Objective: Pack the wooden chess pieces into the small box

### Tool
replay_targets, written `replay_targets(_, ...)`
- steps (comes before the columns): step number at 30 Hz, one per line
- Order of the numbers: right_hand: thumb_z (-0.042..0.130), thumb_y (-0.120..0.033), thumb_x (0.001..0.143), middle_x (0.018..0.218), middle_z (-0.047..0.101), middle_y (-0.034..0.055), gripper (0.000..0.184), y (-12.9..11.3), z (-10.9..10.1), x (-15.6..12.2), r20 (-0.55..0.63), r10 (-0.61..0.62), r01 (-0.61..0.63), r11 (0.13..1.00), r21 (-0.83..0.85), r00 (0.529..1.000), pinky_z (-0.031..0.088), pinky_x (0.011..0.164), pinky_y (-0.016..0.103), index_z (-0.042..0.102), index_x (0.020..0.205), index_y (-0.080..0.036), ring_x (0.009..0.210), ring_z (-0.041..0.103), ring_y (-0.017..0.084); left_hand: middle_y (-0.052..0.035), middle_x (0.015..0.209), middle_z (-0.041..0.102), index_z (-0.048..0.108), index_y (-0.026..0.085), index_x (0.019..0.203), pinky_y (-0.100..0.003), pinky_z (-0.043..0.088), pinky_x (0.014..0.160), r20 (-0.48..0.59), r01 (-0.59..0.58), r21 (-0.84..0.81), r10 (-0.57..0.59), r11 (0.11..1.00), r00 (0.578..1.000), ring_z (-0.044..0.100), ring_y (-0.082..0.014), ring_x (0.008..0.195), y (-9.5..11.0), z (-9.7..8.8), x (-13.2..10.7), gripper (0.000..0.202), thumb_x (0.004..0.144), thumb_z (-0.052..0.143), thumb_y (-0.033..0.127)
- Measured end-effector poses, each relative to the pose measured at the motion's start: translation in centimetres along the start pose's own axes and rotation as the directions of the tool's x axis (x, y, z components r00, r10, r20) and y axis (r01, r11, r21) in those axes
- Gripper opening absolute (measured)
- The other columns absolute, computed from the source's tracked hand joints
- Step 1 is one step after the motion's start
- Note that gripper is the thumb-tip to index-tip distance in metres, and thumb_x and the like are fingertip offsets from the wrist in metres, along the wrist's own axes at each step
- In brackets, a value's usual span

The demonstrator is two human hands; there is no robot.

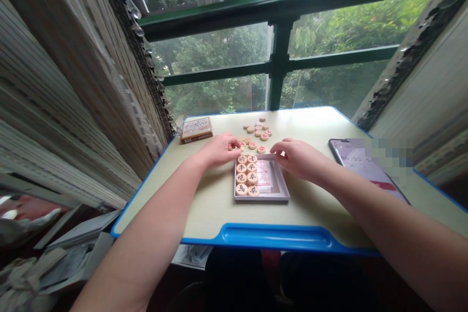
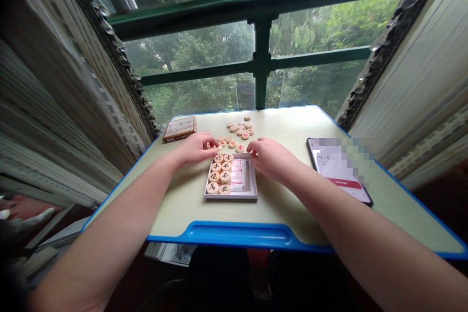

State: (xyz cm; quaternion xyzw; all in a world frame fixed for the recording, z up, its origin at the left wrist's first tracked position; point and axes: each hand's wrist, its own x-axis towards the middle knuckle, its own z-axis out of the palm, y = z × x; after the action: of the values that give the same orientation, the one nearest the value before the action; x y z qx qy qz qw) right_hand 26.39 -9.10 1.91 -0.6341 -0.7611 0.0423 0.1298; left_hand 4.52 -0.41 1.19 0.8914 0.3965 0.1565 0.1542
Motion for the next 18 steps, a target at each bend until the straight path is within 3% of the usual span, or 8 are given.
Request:
replay_targets(6,0.048,-0.010,0.081,0.095,0.067,0.0097,0.025,-0.1,0.2,0.5,-0.006,-0.008,0.009,1.000,0.029,1.000,0.045,0.077,0.029,0.071,0.090,-0.015,0.084,0.062,0.021,-0.0060,0.094,0.064,0.066,0.013,0.095,-0.026,0.043,0.064,-0.035,0.041,-0.165,-0.047,0.986,0.998,0.052,-0.0129,0.069,0.6,-0.3,-0.1,0.035,0.076,0.053,0.039)
replay_targets(10,0.048,-0.011,0.083,0.095,0.067,0.0099,0.025,0.0,0.6,0.8,-0.045,-0.020,0.023,0.998,0.066,0.999,0.045,0.077,0.027,0.071,0.091,-0.014,0.083,0.061,0.019,-0.0041,0.084,0.065,0.065,0.012,0.097,-0.024,0.042,0.061,0.006,0.064,-0.292,-0.065,0.954,0.998,0.052,-0.0119,0.066,1.3,-0.6,-0.3,0.035,0.074,0.056,0.037)
replay_targets(18,0.048,-0.012,0.084,0.095,0.066,0.0087,0.024,0.0,1.0,1.0,-0.078,-0.011,0.018,0.996,0.088,0.997,0.045,0.075,0.027,0.071,0.089,-0.016,0.079,0.061,0.018,-0.0046,0.084,0.065,0.065,0.012,0.090,-0.022,0.041,0.058,0.111,-0.018,-0.456,0.077,0.890,0.991,0.053,-0.0105,0.065,2.3,-1.1,-1.1,0.029,0.071,0.061,0.034)
